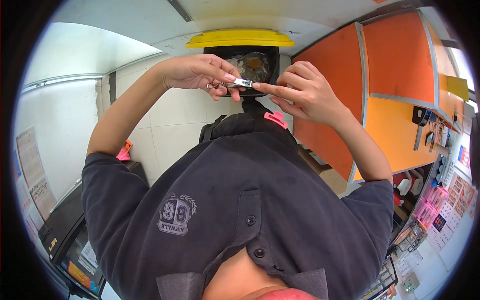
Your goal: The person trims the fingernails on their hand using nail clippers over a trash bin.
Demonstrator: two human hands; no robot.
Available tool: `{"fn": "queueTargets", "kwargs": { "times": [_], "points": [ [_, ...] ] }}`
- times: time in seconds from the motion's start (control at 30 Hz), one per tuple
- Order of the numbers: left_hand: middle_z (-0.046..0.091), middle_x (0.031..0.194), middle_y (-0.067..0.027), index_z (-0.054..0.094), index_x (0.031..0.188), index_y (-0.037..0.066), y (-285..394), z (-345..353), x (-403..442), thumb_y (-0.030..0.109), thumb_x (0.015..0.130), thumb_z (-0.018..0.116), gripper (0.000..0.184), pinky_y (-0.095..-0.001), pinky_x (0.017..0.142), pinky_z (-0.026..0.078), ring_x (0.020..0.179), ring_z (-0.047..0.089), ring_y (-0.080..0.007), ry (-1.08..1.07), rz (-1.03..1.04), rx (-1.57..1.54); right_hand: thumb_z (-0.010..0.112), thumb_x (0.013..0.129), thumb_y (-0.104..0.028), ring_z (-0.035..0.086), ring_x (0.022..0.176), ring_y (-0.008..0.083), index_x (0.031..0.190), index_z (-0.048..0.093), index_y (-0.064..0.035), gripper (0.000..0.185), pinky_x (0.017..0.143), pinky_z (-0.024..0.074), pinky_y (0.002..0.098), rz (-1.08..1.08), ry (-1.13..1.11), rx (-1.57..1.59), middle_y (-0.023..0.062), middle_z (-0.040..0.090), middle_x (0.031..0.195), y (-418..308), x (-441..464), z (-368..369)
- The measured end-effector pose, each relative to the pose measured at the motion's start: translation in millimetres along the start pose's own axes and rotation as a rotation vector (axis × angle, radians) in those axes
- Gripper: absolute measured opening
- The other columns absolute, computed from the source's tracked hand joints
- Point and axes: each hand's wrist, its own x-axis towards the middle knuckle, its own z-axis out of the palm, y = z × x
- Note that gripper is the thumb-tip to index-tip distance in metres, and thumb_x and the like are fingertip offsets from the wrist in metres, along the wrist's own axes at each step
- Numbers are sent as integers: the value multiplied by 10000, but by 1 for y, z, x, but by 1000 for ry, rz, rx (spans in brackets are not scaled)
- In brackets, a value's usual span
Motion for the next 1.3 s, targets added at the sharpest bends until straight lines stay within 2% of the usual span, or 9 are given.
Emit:
{"fn": "queueTargets", "kwargs": {
  "times": [0.17,0.37,0.47,0.67,0.77,1.17,1.3],
  "points": [
    [639,896,-126,571,982,-10,-2,-2,6,237,847,556,282,-198,648,493,648,562,-52,47,25,48,657,727,-159,469,720,166,1113,615,-225,394,708,416,320,13,-2,14,-13,458,676,4,-4,2],
    [629,792,-85,557,996,-14,-4,-5,11,195,870,529,246,-215,585,481,584,555,-66,153,81,104,651,729,-145,473,726,165,1146,591,-223,429,704,415,319,25,-19,9,-15,461,682,15,-6,10],
    [631,798,-64,575,980,-12,-5,-9,13,269,856,556,308,-199,629,498,621,571,-55,139,133,160,654,727,-144,477,730,166,1146,590,-223,430,705,416,318,30,-45,-18,-17,463,681,17,-4,9],
    [625,769,-51,574,975,1,-8,-17,15,272,868,541,294,-175,599,480,595,583,-65,160,184,164,655,728,-149,482,734,163,1155,586,-225,439,703,418,318,34,-31,-31,-22,468,682,23,-2,7],
    [611,725,-57,567,978,4,-8,-18,17,224,879,526,245,-193,563,466,571,567,-68,186,219,167,628,762,-200,483,705,168,1132,588,-232,373,685,420,301,15,-16,-91,-10,485,708,25,-1,8],
    [612,717,-54,564,975,5,-6,-10,20,281,865,536,298,-189,585,470,594,583,-72,265,203,147,641,745,-189,485,689,161,1148,581,-230,410,680,427,298,11,2,-99,-14,467,669,27,-2,7],
    [599,693,-60,560,964,-1,0,-10,16,284,848,546,308,-185,541,465,545,566,-74,214,163,135,663,711,-147,473,689,151,1154,590,-244,460,679,420,309,10,6,-74,-20,449,655,23,-1,4]
  ]
}}
